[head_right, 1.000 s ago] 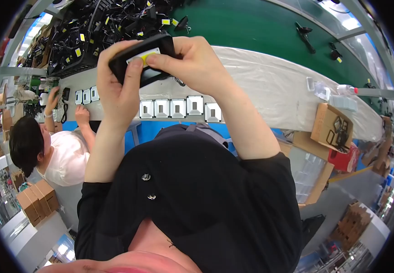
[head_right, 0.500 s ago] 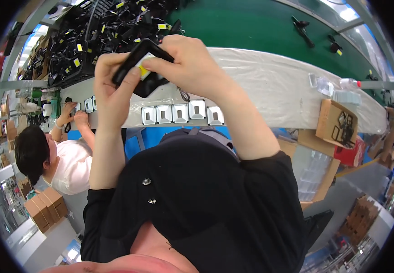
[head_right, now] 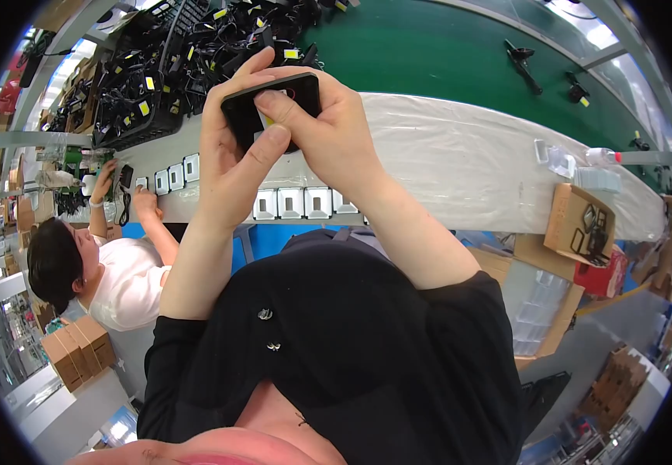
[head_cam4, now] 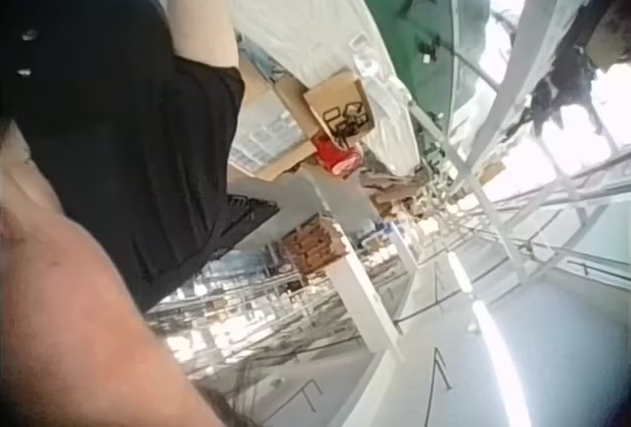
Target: Assembling LED light components by placing LED panels into plastic housings.
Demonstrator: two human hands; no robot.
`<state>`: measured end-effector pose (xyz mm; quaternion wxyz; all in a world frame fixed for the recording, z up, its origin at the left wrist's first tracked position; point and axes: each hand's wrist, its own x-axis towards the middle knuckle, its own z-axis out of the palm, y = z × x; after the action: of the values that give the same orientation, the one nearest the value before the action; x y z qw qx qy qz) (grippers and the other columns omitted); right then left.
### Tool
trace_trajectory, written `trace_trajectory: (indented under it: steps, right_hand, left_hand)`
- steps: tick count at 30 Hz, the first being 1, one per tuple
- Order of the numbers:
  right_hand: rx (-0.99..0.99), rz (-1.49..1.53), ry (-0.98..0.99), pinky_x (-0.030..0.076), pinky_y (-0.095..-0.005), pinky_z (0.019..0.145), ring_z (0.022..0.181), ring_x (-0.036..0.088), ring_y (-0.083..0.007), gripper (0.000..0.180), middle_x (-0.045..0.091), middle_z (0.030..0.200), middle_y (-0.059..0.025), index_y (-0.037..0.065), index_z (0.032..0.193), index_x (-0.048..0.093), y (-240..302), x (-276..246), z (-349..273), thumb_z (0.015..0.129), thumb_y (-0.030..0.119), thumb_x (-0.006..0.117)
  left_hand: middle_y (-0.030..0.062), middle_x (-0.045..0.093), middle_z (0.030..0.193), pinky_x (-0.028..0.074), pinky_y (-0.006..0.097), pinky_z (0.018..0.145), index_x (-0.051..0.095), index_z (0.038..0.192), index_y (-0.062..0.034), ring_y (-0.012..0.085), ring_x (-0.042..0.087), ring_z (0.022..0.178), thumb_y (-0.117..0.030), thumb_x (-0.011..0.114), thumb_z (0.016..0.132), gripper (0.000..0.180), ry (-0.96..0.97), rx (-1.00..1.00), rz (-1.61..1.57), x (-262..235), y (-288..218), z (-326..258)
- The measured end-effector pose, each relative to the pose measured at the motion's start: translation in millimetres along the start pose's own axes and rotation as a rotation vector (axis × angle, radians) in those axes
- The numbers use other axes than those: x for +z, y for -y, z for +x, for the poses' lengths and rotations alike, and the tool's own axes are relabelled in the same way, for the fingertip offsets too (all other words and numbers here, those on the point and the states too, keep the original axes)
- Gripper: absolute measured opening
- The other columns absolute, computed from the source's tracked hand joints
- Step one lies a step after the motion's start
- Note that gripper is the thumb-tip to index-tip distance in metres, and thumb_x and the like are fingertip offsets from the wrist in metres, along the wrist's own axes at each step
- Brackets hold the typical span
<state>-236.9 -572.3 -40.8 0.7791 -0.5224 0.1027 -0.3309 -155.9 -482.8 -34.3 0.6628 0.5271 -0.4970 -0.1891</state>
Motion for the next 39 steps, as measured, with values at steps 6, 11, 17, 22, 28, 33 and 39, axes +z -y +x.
trace_trajectory:
  steps: [6,11,17,22,28,33,39]
  right_hand:
    - [-0.101,-0.023,-0.049,0.047,-0.0214,0.068,0.077,0.057,-0.0072,0.015,0.063,0.083,-0.0024,0.001,0.097,0.062,-3.4,7.9,-0.1,0.083,0.005,0.059]
    - [-0.085,-0.035,-0.037,0.047,-0.0212,0.068,0.076,0.057,-0.0069,0.012,0.064,0.081,-0.0025,0.001,0.093,0.063,-1.4,6.9,0.6,0.082,0.004,0.059]
    - [-0.068,-0.101,0.101,0.047,-0.0228,0.074,0.084,0.057,-0.0082,0.024,0.063,0.093,-0.0050,-0.001,0.105,0.059,2.3,-11.3,18.8,0.082,0.004,0.061]
    - [0.083,-0.098,0.288,0.042,-0.0283,0.082,0.097,0.056,-0.0140,0.043,0.058,0.110,-0.0079,0.005,0.124,0.049,10.0,-88.8,74.1,0.085,0.022,0.055]
    - [0.291,-1.030,0.126,0.045,-0.0331,0.084,0.096,0.058,-0.0258,0.046,0.061,0.104,-0.0139,0.008,0.116,0.056,-162.6,-164.9,109.3,0.074,0.023,0.066]
    - [0.352,-1.468,0.636,0.039,-0.0398,0.096,0.117,0.043,-0.0329,0.067,0.039,0.129,-0.0179,0.019,0.128,0.042,-230.1,-135.3,90.9,0.066,0.020,0.066]
    - [0.223,-1.568,0.667,0.036,-0.0421,0.097,0.122,0.037,-0.0334,0.070,0.037,0.131,-0.0173,0.015,0.126,0.044,-257.2,-118.6,48.3,0.063,0.027,0.072]
  left_hand:
    - [0.0167,0.043,0.127,0.039,0.031,0.093,0.046,0.112,-0.0045,0.0202,0.048,0.111,-0.004,0.060,0.083,0.032,-0.163,-0.005,-0.140,10.0,2.2,1.2]
    - [0.0160,0.045,0.124,0.040,0.031,0.092,0.046,0.110,-0.0043,0.0187,0.050,0.107,-0.004,0.058,0.084,0.028,-0.159,0.062,-0.166,10.8,2.0,0.4]
    - [0.0136,0.048,0.120,0.041,0.029,0.091,0.048,0.111,-0.0027,0.0165,0.049,0.107,-0.003,0.062,0.081,0.033,-0.082,0.014,-0.065,-2.4,4.6,12.2]
    - [0.0065,0.061,0.100,0.048,0.023,0.077,0.051,0.114,-0.0018,0.0107,0.058,0.088,-0.002,0.061,0.082,0.033,-0.146,-0.121,0.152,-38.5,-14.5,36.5]
    - [0.0080,0.062,0.098,0.048,0.026,0.078,0.054,0.111,-0.0019,0.0148,0.060,0.088,-0.006,0.065,0.079,0.034,-0.328,-0.106,0.178,-91.7,-50.8,45.9]
    - [0.0091,0.061,0.101,0.043,0.025,0.083,0.057,0.105,0.0008,0.0158,0.059,0.091,-0.006,0.064,0.079,0.028,-0.506,0.093,0.701,-152.4,-98.8,57.1]
    - [0.0061,0.059,0.095,0.045,0.025,0.078,0.050,0.111,0.0017,0.0145,0.056,0.087,-0.002,0.055,0.080,0.031,-0.737,0.037,0.908,-193.4,-105.4,70.4]
